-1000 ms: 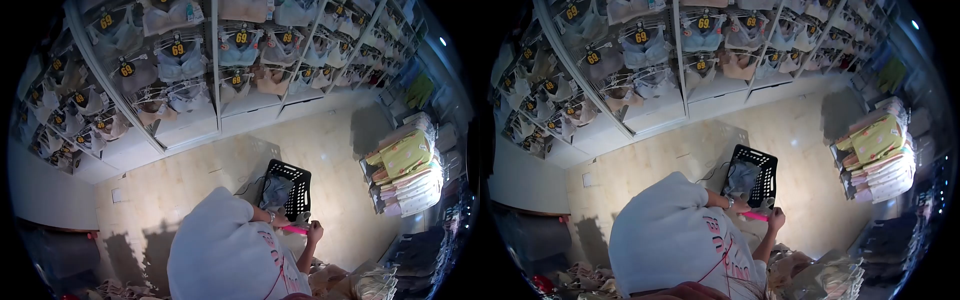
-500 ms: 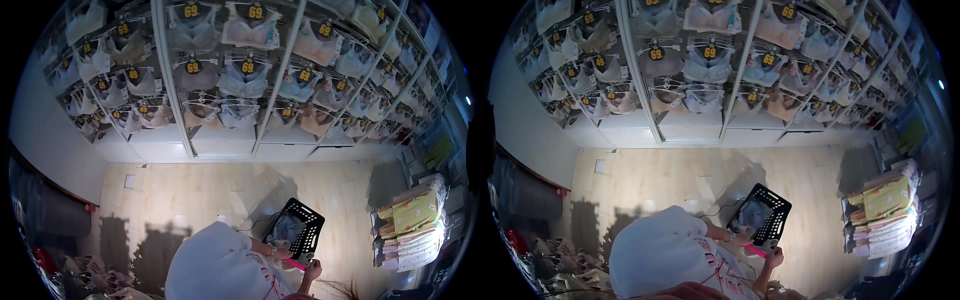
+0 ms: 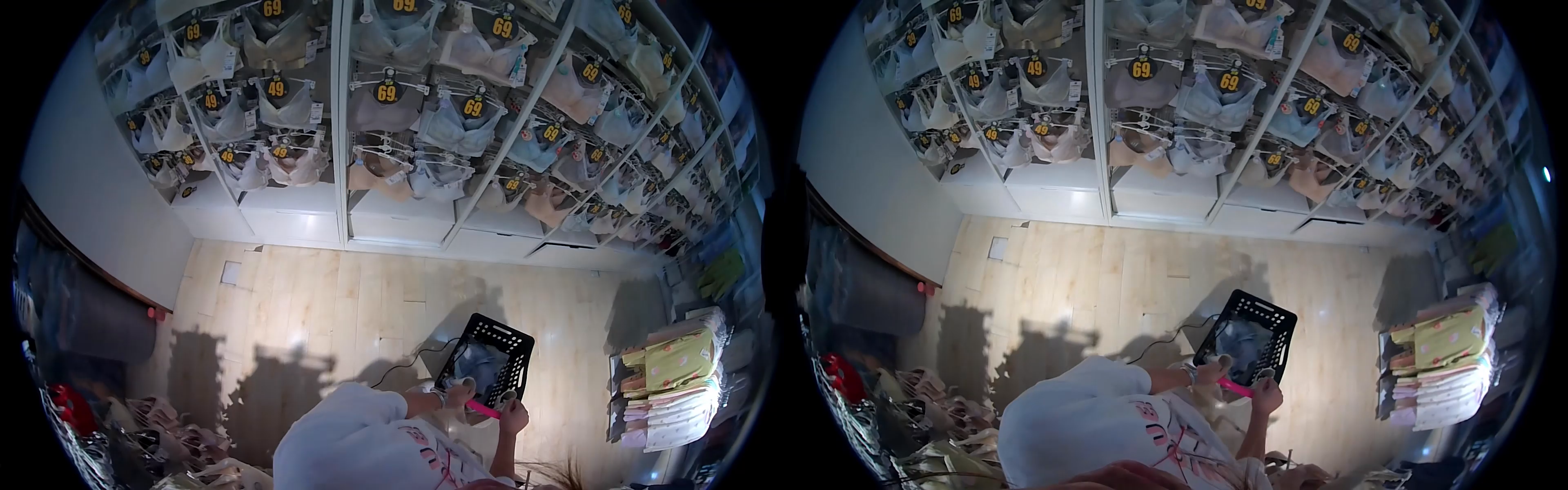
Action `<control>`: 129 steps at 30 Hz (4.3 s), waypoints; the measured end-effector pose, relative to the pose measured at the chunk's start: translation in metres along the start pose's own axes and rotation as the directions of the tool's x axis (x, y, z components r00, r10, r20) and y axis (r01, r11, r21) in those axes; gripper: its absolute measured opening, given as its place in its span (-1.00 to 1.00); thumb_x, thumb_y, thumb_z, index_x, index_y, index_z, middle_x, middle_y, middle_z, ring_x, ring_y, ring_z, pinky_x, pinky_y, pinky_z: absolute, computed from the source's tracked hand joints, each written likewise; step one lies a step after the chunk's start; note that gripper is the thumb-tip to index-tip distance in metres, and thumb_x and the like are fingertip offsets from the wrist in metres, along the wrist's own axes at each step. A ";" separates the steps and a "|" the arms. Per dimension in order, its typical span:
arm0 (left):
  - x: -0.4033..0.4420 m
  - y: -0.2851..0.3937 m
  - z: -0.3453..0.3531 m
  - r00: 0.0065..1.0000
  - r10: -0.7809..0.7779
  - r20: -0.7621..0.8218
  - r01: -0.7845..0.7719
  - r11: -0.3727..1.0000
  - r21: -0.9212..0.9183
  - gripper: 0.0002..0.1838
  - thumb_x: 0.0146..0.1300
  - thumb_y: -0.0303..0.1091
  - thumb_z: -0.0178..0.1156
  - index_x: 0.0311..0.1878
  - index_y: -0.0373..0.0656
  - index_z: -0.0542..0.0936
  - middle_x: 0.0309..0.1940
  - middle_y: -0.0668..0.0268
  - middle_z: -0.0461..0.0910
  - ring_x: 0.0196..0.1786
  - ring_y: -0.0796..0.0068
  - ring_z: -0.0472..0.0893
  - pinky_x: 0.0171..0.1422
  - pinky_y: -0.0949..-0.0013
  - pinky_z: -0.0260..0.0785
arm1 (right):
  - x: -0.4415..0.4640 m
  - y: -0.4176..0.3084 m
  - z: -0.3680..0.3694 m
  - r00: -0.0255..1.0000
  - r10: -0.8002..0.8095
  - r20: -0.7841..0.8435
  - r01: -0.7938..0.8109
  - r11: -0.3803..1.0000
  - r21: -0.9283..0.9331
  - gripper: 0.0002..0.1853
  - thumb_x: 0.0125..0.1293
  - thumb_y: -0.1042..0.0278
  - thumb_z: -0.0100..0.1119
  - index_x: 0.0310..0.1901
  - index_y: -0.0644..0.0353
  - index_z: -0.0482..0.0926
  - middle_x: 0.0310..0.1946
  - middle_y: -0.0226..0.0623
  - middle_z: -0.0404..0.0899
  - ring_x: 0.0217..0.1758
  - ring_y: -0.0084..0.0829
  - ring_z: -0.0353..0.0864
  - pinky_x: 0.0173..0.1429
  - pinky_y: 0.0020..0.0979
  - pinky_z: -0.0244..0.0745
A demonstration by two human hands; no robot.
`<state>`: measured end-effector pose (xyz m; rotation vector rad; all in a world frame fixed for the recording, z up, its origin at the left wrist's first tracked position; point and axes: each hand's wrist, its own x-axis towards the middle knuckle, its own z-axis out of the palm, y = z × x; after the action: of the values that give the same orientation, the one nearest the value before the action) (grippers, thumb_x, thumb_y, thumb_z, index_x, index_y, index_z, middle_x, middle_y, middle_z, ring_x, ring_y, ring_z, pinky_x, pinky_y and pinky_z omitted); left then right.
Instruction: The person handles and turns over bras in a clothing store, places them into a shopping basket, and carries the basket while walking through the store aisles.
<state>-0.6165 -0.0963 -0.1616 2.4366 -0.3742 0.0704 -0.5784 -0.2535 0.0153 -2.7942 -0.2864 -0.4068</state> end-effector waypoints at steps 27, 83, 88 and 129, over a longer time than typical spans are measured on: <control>0.033 0.124 0.004 0.843 0.041 0.536 0.311 0.776 -0.549 -0.64 0.26 -0.13 -0.10 -0.03 -0.14 0.48 -0.30 0.15 0.53 -0.26 0.19 0.60 -0.19 0.17 0.41 | 0.031 0.134 -0.049 0.984 -0.097 0.150 0.045 0.946 0.322 -0.78 0.21 0.37 0.04 -0.48 0.28 0.59 -0.70 -0.10 0.47 -0.68 -0.26 0.44 -0.54 -0.29 0.28; 0.159 0.071 -0.056 0.811 -0.557 0.178 0.579 0.721 -0.380 -0.29 0.32 0.35 -0.41 0.10 0.05 0.53 -0.20 0.20 0.64 -0.14 0.23 0.62 0.01 0.23 0.39 | 0.264 0.088 0.070 0.845 -0.498 0.194 0.384 0.818 0.428 -0.71 0.20 0.20 0.06 -0.50 0.26 0.55 -0.67 -0.11 0.48 -0.61 -0.17 0.49 -0.44 -0.23 0.35; 0.149 0.073 -0.089 0.738 -0.672 0.058 0.641 0.671 -0.373 -0.30 0.32 0.35 -0.40 0.02 0.11 0.60 -0.24 0.16 0.65 -0.17 0.18 0.63 0.02 0.22 0.39 | 0.273 0.050 0.081 0.840 -0.516 0.170 0.414 0.811 0.413 -0.72 0.20 0.19 0.06 -0.49 0.24 0.55 -0.65 -0.12 0.49 -0.58 -0.13 0.51 -0.43 -0.20 0.38; 0.217 -0.029 -0.026 0.988 -0.045 0.147 0.060 0.994 -0.093 -0.62 0.40 -0.18 -0.18 0.24 0.08 0.33 -0.48 0.17 0.57 -0.49 0.14 0.60 -0.55 0.11 0.39 | 0.283 0.087 0.071 0.967 -0.147 0.210 0.074 0.944 0.321 -0.77 0.21 0.24 0.05 -0.42 0.20 0.60 -0.62 -0.10 0.52 -0.54 -0.14 0.56 -0.42 -0.22 0.41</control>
<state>-0.3996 -0.1127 -0.1272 2.3599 -0.3687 -0.1457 -0.2746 -0.2696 0.0138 -2.5187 -0.5159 -0.0496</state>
